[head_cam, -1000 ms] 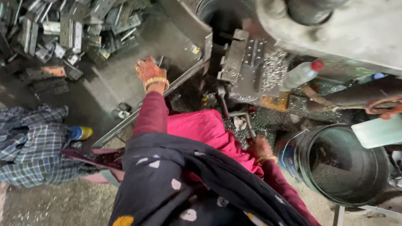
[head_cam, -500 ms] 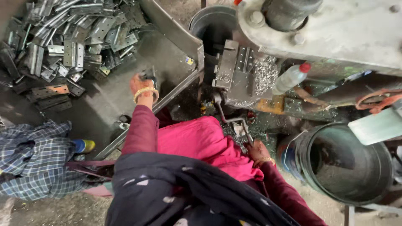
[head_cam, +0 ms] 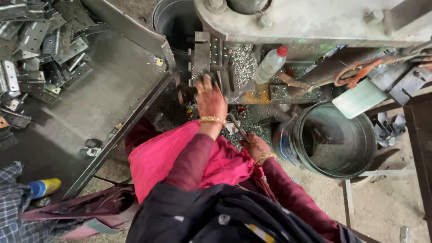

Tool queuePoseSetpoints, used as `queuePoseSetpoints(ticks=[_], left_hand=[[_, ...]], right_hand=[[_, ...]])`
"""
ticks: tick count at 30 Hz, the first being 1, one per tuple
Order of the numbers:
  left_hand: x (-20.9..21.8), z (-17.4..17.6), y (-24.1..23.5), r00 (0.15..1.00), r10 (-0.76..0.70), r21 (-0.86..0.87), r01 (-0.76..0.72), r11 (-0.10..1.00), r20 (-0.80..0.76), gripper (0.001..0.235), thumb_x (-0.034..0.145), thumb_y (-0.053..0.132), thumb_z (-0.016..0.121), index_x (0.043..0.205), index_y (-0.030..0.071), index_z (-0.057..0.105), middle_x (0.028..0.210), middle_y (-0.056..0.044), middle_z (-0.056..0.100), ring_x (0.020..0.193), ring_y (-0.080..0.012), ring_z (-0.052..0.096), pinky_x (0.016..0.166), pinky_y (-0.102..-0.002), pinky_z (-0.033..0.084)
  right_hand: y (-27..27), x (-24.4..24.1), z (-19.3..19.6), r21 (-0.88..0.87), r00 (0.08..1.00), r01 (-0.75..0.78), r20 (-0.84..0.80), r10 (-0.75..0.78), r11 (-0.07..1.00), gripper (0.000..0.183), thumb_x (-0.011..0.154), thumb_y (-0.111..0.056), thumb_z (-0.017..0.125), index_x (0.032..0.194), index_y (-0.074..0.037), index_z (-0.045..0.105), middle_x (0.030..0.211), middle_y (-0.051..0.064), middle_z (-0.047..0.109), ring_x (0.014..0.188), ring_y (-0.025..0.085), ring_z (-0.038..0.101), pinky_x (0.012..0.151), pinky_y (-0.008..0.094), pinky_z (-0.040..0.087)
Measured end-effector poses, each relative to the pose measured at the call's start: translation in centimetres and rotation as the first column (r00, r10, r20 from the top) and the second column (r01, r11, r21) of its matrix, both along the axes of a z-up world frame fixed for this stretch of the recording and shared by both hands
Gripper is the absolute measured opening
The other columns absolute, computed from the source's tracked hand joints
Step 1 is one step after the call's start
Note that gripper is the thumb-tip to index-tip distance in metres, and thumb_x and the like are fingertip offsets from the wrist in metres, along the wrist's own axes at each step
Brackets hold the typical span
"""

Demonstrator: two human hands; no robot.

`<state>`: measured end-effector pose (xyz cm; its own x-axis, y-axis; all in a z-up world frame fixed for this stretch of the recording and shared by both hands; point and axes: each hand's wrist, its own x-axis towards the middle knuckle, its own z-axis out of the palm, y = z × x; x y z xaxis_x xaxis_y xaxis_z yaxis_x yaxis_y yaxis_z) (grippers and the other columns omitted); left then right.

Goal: The person takes metal hinges from a bin, places them individually into a machine press, activates the press, and then uses a small metal tool to remove the finished hinge before repeating the process.

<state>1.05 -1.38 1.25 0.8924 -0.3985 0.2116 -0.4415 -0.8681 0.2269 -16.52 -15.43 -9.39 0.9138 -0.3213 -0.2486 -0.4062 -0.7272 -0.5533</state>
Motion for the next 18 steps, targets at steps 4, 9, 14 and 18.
queuePoseSetpoints(ticks=[4, 9, 14, 18], left_hand=[[0.5, 0.3, -0.1, 0.991, -0.05, 0.208, 0.075, 0.975, -0.123, 0.036, 0.099, 0.022, 0.053, 0.132, 0.014, 0.065, 0.163, -0.003, 0.041, 0.156, -0.0339, 0.022, 0.109, -0.048, 0.036], [3.5, 0.6, -2.2, 0.985, 0.0, 0.226, 0.039, 0.973, -0.171, 0.042, 0.096, 0.02, 0.049, 0.135, 0.013, 0.064, 0.162, -0.002, 0.039, 0.153, -0.0284, 0.023, 0.111, -0.047, 0.031], [3.1, -1.6, -1.3, 0.99, -0.004, 0.176, 0.03, 0.984, -0.144, 0.04, 0.103, 0.016, 0.044, 0.138, 0.013, 0.063, 0.161, -0.003, 0.043, 0.153, -0.0263, 0.028, 0.112, -0.046, 0.033], [3.8, -1.1, -1.3, 0.991, -0.021, 0.218, 0.049, 0.975, -0.132, 0.04, 0.101, 0.018, 0.043, 0.136, 0.014, 0.062, 0.161, -0.001, 0.041, 0.152, -0.0269, 0.028, 0.112, -0.046, 0.031]], right_hand=[[-0.8, 1.7, 3.6, -0.141, 0.976, -0.123, -0.194, 0.095, 0.982, 0.046, 0.092, -0.045, 0.065, 0.109, -0.003, 0.058, 0.094, 0.026, 0.07, 0.091, 0.046, 0.069, 0.076, 0.055, 0.054], [0.0, 1.6, 5.0, -0.015, 0.962, -0.107, -0.253, 0.1, 0.994, 0.043, 0.091, -0.051, 0.062, 0.106, -0.01, 0.067, 0.095, 0.023, 0.072, 0.09, 0.042, 0.073, 0.08, 0.053, 0.056], [1.4, -0.6, 2.6, -0.055, 0.99, 0.008, -0.139, -0.016, 0.998, 0.047, 0.092, -0.052, 0.065, 0.103, -0.007, 0.063, 0.095, 0.023, 0.072, 0.093, 0.044, 0.068, 0.078, 0.055, 0.052], [0.1, 0.9, 0.6, -0.142, 0.984, -0.076, -0.169, 0.051, 0.987, 0.042, 0.095, -0.049, 0.06, 0.111, -0.01, 0.061, 0.099, 0.021, 0.071, 0.092, 0.044, 0.068, 0.075, 0.054, 0.052]])
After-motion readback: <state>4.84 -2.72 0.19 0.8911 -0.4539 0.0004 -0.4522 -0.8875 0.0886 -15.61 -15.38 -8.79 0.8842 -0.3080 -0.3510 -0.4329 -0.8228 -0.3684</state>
